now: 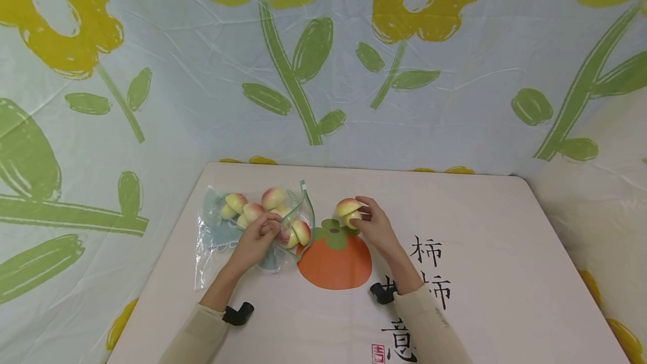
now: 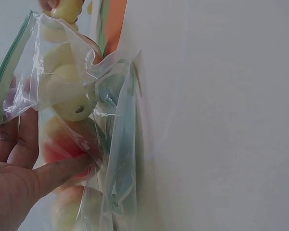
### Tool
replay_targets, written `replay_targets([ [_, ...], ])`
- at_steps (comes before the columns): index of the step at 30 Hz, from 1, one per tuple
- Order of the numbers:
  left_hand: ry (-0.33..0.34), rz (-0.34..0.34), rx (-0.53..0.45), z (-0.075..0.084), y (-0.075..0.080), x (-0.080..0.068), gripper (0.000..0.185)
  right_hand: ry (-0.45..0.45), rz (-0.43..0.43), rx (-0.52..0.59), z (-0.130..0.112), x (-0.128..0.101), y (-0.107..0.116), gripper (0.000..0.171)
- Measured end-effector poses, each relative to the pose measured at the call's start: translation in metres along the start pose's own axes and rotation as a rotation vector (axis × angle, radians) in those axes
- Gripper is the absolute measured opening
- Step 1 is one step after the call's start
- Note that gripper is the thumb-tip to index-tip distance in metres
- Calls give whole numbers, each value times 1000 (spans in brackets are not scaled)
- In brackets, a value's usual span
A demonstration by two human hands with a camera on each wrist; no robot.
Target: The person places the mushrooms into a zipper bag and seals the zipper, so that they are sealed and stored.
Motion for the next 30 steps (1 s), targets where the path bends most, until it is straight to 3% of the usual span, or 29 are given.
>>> replay_targets([
  [15, -28, -4, -15, 2, -1, 0, 17, -11, -70, -2, -3, 4, -41, 60],
  [28, 31, 21, 7, 8, -2, 0, 17, -11, -104, 34, -4, 0, -77, 57],
  [30, 34, 23, 10, 18, -2, -3, 18, -9, -119, 40, -8, -1, -80, 57],
])
Point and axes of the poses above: each hand's wrist, its own x-axis towards the middle knuckle, its own y-axis out of the back of the hand, z = x × y, the point moved 2 cm from there along x, towards the middle knuckle, and after that the axes turned 13 degrees about z, right-handed, at the moved point
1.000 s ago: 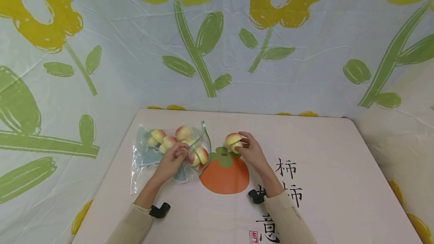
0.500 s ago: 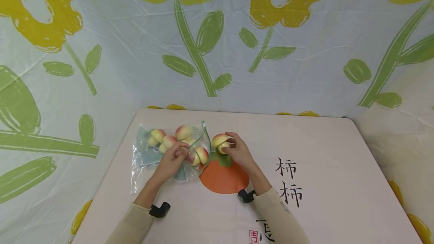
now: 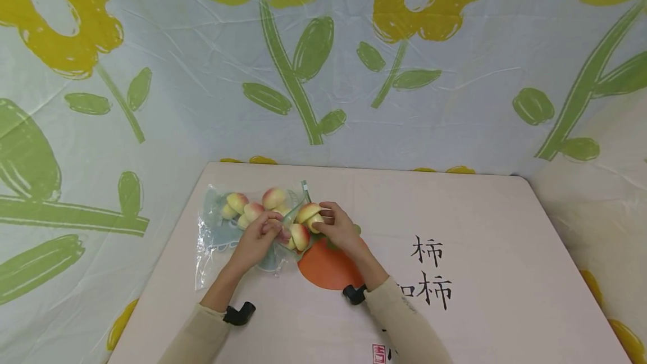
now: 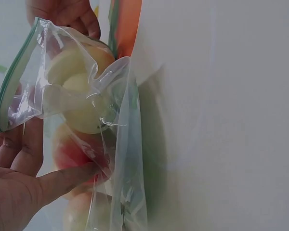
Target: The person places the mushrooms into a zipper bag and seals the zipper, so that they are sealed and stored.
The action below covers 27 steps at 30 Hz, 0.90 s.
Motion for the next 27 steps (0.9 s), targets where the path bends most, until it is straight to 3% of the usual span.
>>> replay_targets([
  [5, -10, 2, 4, 2, -1, -1, 19, 9, 5, -51, 2, 1, -6, 57],
  [7, -19, 4, 5, -6, -1, 1, 17, 3, 22, -66, 7, 4, -7, 57],
  [12, -4, 15, 23, -6, -1, 1, 16, 6, 33, -70, 7, 3, -8, 54],
  [27, -3, 43, 97, 4, -3, 1, 17, 22, 50, -81, 8, -1, -12, 43],
])
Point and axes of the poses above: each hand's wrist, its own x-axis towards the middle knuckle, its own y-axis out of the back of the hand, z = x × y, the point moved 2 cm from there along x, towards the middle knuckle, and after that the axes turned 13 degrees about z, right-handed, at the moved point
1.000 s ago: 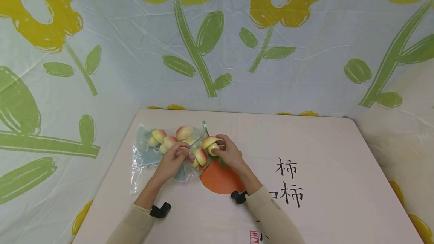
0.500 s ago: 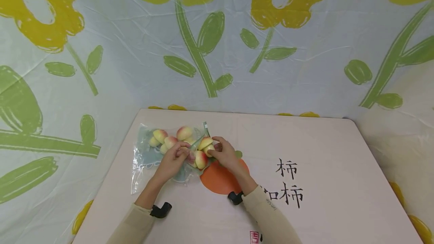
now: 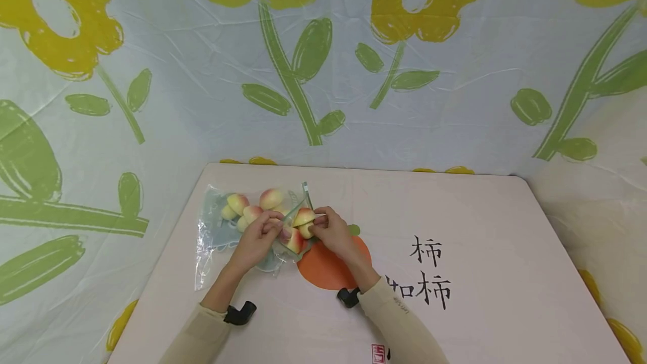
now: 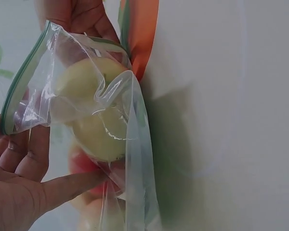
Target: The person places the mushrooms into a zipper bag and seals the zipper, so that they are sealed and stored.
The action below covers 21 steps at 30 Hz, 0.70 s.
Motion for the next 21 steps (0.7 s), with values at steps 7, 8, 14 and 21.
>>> replay_targets([
  [7, 18, 20, 67, 15, 1, -4, 20, 21, -2, 50, -1, -3, -6, 37],
  [8, 18, 22, 74, 16, 1, -4, 20, 16, -13, 70, -1, -3, -6, 36],
  [14, 5, 30, 85, 10, 0, -3, 19, -1, -92, 152, 0, -5, -7, 39],
  [21, -27, 13, 43, 2, -2, -1, 17, -11, -201, 194, -2, -8, -6, 44],
])
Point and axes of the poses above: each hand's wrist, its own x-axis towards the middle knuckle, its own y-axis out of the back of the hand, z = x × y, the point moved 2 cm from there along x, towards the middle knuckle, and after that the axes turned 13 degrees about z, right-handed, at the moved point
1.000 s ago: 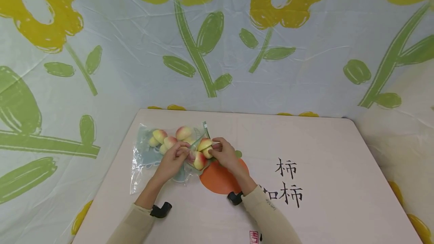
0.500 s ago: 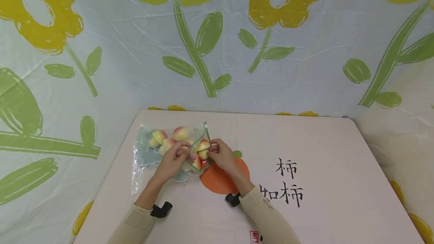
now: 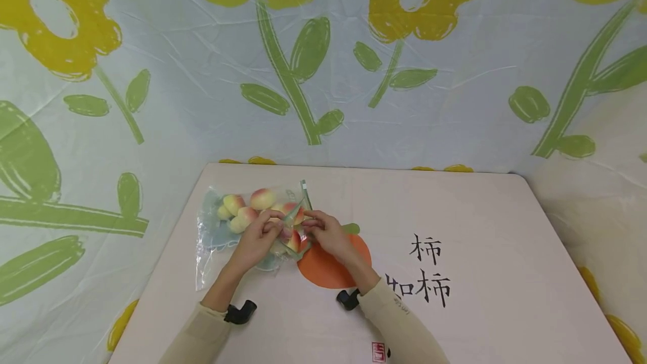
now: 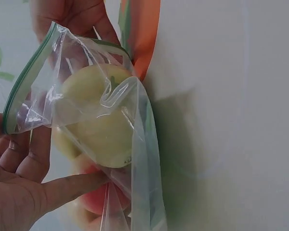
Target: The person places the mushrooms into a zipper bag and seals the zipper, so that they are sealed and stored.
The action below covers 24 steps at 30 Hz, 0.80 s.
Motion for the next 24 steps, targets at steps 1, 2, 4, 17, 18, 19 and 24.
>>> replay_targets([
  [1, -5, 2, 4, 0, 0, 0, 17, 0, -3, -8, -1, 0, 0, 44],
  [2, -13, 6, 15, -1, 0, 0, 17, 1, -2, -12, -1, 0, 0, 44],
  [4, -22, 9, 28, -1, 1, -1, 18, 8, 10, -28, -1, 0, 1, 43],
  [17, -2, -12, -48, 0, 2, -2, 21, 9, 61, -66, 3, 1, 9, 38],
  [18, 1, -12, -47, 0, 2, -3, 21, 13, 66, -74, 4, 1, 9, 38],
  [19, 1, -12, -46, 0, 2, -3, 22, 18, 68, -76, 4, 1, 10, 38],
  [24, -18, 13, 37, 1, 3, -4, 28, 34, 64, -72, 5, 1, 12, 38],
])
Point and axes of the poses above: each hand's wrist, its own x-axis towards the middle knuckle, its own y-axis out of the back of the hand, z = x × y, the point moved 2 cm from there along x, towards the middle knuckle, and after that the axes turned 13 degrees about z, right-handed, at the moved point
